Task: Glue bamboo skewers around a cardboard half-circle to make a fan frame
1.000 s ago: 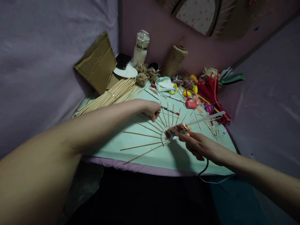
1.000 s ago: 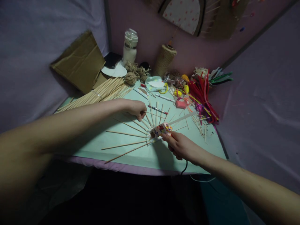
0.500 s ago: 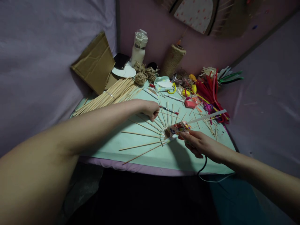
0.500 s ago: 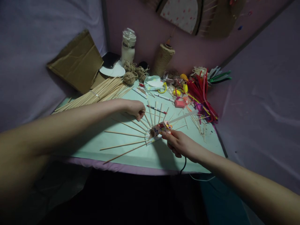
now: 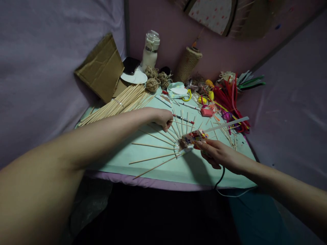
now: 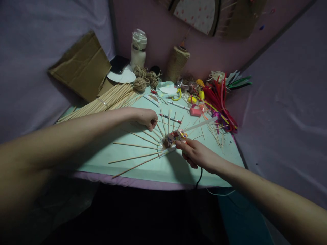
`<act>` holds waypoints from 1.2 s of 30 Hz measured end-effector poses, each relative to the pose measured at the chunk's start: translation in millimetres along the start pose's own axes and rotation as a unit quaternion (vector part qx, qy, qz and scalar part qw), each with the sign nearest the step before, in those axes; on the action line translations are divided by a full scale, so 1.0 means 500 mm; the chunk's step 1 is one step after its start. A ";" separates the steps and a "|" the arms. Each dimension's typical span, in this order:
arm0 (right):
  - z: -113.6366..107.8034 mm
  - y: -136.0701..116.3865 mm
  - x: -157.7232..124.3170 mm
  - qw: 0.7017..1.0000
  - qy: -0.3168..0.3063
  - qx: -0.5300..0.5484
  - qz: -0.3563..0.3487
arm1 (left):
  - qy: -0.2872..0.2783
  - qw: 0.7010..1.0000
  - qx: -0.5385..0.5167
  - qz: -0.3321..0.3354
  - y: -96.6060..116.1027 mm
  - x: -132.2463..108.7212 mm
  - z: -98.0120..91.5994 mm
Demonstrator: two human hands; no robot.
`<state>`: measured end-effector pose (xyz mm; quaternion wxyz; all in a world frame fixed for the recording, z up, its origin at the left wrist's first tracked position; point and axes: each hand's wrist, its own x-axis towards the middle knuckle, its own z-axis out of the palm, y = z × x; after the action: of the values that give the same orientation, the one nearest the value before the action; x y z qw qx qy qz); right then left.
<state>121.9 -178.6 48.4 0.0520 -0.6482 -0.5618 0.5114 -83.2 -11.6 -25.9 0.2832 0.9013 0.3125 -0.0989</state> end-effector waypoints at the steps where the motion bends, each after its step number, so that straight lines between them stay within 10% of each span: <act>1: 0.001 -0.001 0.001 1.000 -0.002 -0.004 0.000 | -0.001 1.000 -0.001 -0.003 0.000 0.000 0.000; 36: -0.001 0.006 -0.015 0.999 -0.003 -0.032 -0.002 | -0.004 1.000 -0.001 -0.011 0.012 -0.011 -0.007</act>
<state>125.5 -185.3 51.3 0.0307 -0.6466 -0.5798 0.4948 -83.7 -16.4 -18.2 0.2845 0.8970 0.3216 -0.1051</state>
